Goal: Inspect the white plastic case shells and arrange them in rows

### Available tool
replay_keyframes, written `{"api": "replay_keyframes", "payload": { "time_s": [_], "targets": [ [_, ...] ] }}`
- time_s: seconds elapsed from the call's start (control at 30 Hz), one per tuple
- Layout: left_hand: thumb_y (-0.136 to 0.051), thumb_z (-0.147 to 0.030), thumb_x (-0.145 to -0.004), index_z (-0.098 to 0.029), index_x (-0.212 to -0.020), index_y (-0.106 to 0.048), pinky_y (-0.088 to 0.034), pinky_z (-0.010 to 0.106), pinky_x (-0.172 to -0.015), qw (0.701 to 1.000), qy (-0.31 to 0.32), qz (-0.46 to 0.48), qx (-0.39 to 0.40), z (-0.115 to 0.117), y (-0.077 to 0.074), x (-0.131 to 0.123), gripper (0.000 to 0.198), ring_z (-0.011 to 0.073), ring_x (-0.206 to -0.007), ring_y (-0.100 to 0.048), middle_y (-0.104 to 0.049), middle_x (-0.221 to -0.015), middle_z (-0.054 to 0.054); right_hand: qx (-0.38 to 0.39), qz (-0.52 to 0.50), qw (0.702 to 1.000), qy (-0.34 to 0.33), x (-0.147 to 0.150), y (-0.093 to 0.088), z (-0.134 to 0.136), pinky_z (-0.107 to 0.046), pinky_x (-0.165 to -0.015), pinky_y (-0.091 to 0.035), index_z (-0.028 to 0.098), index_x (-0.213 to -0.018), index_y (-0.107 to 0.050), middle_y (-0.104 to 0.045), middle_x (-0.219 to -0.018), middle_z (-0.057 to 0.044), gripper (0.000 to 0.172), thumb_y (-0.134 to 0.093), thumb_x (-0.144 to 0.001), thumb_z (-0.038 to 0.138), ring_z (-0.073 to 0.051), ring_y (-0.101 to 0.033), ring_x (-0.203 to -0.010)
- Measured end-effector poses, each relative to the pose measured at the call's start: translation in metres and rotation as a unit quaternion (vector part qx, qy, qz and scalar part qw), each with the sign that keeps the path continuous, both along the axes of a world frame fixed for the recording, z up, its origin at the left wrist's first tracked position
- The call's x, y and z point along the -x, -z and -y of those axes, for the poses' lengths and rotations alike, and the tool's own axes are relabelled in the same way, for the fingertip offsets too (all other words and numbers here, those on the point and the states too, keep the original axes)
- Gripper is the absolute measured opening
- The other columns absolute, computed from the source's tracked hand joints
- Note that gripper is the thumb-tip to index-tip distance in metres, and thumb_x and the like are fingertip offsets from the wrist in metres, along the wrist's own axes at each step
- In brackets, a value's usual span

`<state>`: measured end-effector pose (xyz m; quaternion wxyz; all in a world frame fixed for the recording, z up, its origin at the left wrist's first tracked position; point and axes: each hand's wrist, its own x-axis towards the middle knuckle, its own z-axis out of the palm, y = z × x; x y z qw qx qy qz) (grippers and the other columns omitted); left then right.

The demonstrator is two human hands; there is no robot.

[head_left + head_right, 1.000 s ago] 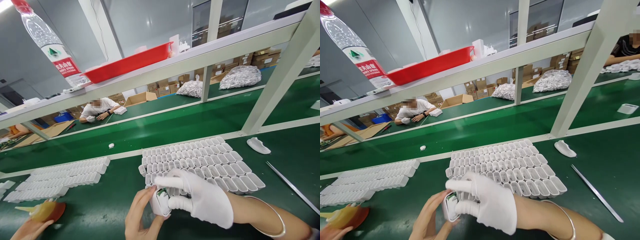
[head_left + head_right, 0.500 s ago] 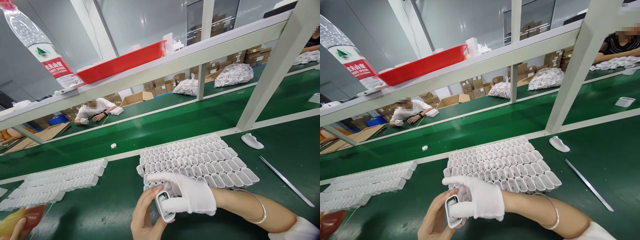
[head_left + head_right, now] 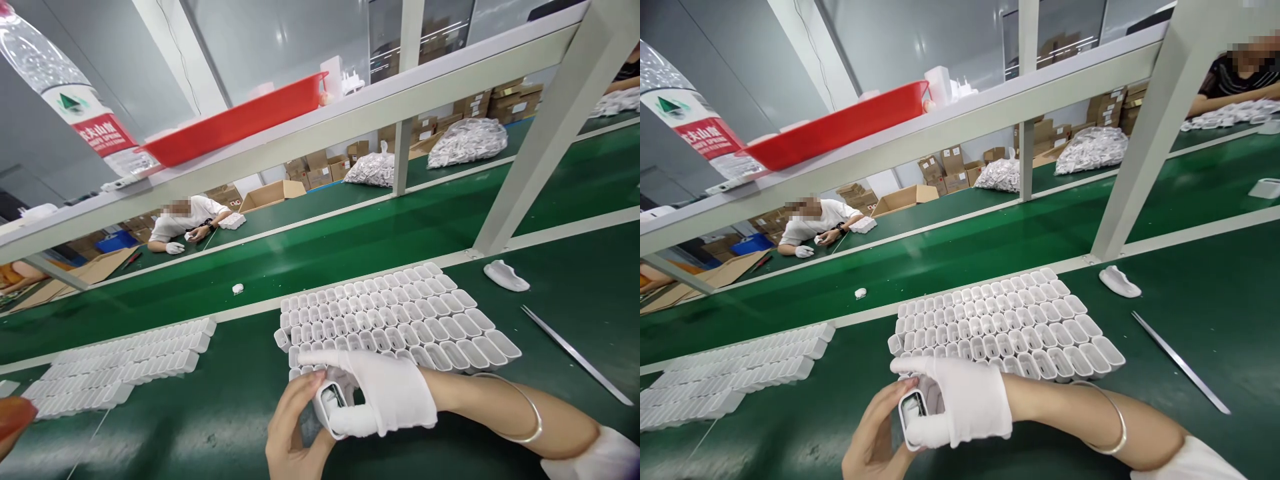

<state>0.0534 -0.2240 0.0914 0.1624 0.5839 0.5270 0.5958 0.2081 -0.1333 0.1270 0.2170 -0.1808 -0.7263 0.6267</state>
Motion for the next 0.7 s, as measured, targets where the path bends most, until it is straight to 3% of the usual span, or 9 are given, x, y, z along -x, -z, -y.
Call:
{"api": "replay_keyframes", "payload": {
  "time_s": [0.17,0.27,0.37,0.43,0.53,0.6,0.7],
  "targets": [
    [-0.068,-0.038,-0.094,-0.03,-0.123,-0.073,-0.06,0.042,-0.093,0.998,0.022,-0.045,-0.023,-0.002,0.003,0.004,0.031,0.0293,-0.106,-0.07,-0.073,-0.112,0.01,-0.053,0.0,0.999,0.007,0.004,-0.008,0.0,-0.034,-0.094,-0.057,0.025,-0.131,-0.063,-0.068,-0.116,-0.006,0.054,-0.073,-0.078,0.022,-0.024,-0.064,-0.109],
    [-0.066,-0.037,-0.095,-0.03,-0.127,-0.07,-0.058,0.044,-0.097,0.996,0.03,-0.084,-0.024,-0.004,0.005,0.017,0.033,0.0292,-0.108,-0.069,-0.072,-0.114,0.011,-0.079,0.023,0.997,0.01,0.001,-0.01,-0.003,-0.033,-0.091,-0.057,0.026,-0.131,-0.063,-0.068,-0.112,-0.005,0.042,-0.065,-0.09,0.031,-0.022,-0.066,-0.104],
    [-0.068,-0.031,-0.094,-0.03,-0.128,-0.068,-0.059,0.042,-0.094,0.99,0.053,-0.128,-0.005,-0.008,0.003,0.032,0.034,0.0287,-0.11,-0.067,-0.069,-0.118,0.011,-0.099,0.055,0.994,-0.005,-0.005,-0.009,-0.003,-0.036,-0.09,-0.056,0.023,-0.142,-0.054,-0.069,-0.112,-0.006,0.044,-0.048,-0.101,0.037,-0.021,-0.068,-0.097],
    [-0.069,-0.024,-0.092,-0.031,-0.128,-0.066,-0.059,0.042,-0.094,0.987,0.065,-0.145,0.011,-0.014,0.003,0.039,0.037,0.0288,-0.113,-0.065,-0.065,-0.122,0.011,-0.114,0.079,0.99,0.011,-0.003,-0.006,0.0,-0.036,-0.087,-0.056,0.024,-0.15,-0.046,-0.069,-0.115,-0.008,0.052,-0.05,-0.1,0.04,-0.023,-0.067,-0.1],
    [-0.069,-0.014,-0.086,-0.029,-0.13,-0.06,-0.057,0.044,-0.097,0.988,0.082,-0.131,0.018,-0.029,0.007,0.047,0.048,0.0282,-0.117,-0.063,-0.059,-0.125,0.011,-0.148,0.135,0.977,0.07,0.014,0.001,0.0,-0.033,-0.074,-0.055,0.024,-0.152,-0.041,-0.072,-0.099,-0.006,0.063,-0.058,-0.092,0.03,-0.022,-0.068,-0.084],
    [-0.076,-0.014,-0.079,-0.028,-0.125,-0.059,-0.054,0.046,-0.1,0.989,0.095,-0.115,0.013,-0.043,0.011,0.056,0.051,0.0288,-0.118,-0.06,-0.058,-0.123,0.01,-0.166,0.171,0.965,0.108,0.031,0.004,-0.01,-0.029,-0.063,-0.05,0.02,-0.142,-0.051,-0.07,-0.084,-0.002,0.051,-0.053,-0.09,0.023,-0.017,-0.064,-0.067],
    [-0.08,-0.022,-0.077,-0.025,-0.12,-0.058,-0.052,0.052,-0.1,0.992,0.075,-0.097,0.012,-0.065,0.017,0.087,0.048,0.0303,-0.116,-0.06,-0.056,-0.122,0.01,-0.186,0.202,0.949,0.155,0.053,-0.004,-0.048,-0.026,-0.055,-0.042,0.015,-0.121,-0.06,-0.062,-0.068,0.001,0.032,-0.046,-0.093,0.019,-0.013,-0.055,-0.055]
  ]
}}
